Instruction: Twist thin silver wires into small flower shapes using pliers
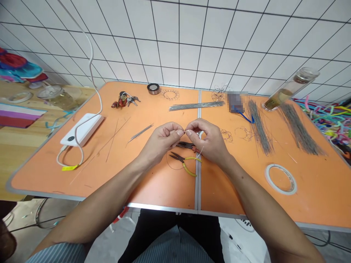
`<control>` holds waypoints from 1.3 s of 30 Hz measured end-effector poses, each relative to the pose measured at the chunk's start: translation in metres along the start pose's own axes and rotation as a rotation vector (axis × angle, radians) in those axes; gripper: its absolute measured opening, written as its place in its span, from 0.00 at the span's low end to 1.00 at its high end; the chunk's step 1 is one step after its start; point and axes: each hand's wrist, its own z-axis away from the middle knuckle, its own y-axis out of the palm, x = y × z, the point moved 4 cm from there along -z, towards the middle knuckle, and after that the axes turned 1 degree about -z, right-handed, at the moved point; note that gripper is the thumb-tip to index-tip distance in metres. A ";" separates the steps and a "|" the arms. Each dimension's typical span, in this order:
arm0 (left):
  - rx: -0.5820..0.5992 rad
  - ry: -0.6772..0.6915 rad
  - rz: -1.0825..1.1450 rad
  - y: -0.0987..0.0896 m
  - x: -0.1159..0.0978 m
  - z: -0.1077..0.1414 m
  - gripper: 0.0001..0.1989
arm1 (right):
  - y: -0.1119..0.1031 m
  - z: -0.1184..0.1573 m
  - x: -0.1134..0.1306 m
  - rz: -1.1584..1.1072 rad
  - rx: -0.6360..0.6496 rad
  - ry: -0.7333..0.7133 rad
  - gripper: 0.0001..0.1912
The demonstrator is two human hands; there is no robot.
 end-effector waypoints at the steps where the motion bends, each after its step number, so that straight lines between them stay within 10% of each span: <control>1: 0.003 0.001 0.004 0.001 0.000 0.000 0.19 | 0.000 0.000 0.000 0.007 0.003 -0.008 0.08; 9: -0.011 -0.071 0.080 0.003 0.000 -0.001 0.24 | 0.001 0.002 -0.004 0.139 0.014 -0.112 0.11; 17: -0.027 -0.203 0.160 -0.002 0.007 -0.001 0.05 | -0.004 -0.002 -0.003 0.215 -0.055 -0.157 0.07; 31: -0.075 -0.184 0.273 0.001 0.010 -0.002 0.17 | -0.006 0.000 -0.010 0.234 -0.029 -0.087 0.04; 35: -0.157 -0.203 0.260 -0.004 0.008 -0.004 0.17 | -0.045 -0.003 -0.022 0.407 -0.018 -0.018 0.07; 39: -0.164 -0.207 0.265 -0.006 0.007 -0.005 0.16 | -0.161 -0.015 -0.060 0.843 -0.222 0.215 0.12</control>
